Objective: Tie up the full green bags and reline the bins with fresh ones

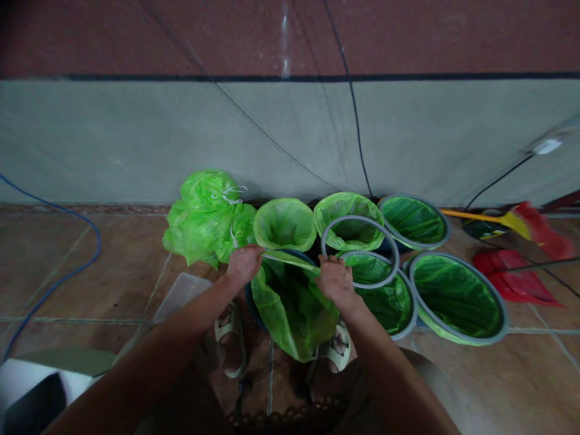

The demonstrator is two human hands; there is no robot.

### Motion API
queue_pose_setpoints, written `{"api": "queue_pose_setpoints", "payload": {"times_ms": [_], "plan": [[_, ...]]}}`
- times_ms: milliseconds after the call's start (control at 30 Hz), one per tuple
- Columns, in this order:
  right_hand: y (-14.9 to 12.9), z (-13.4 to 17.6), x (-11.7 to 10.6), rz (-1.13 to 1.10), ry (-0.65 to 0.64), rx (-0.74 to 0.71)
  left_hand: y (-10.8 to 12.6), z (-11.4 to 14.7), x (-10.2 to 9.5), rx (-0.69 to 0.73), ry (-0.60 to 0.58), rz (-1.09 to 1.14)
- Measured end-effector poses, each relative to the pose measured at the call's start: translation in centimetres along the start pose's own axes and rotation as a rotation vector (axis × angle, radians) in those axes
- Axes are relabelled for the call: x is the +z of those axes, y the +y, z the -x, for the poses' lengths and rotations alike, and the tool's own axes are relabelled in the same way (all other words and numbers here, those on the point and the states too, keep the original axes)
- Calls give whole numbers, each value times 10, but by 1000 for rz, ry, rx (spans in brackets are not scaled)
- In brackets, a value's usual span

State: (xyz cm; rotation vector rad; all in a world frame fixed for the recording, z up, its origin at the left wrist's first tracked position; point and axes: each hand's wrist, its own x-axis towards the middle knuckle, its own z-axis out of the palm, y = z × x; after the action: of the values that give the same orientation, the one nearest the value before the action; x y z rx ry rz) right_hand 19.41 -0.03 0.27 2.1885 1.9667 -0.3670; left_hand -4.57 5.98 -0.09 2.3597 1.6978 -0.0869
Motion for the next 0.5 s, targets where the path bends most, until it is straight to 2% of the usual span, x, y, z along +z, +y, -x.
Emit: {"api": "queue_pose_setpoints", "payload": {"times_ms": [100, 233, 500], "plan": [[-10, -1, 2, -13, 75, -116, 11, 4, 1, 87, 12, 22], [-18, -2, -2, -29, -22, -118, 19, 7, 0, 146, 12, 47], [-14, -1, -11, -41, 63, -44, 7, 3, -1, -15, -51, -27]]}}
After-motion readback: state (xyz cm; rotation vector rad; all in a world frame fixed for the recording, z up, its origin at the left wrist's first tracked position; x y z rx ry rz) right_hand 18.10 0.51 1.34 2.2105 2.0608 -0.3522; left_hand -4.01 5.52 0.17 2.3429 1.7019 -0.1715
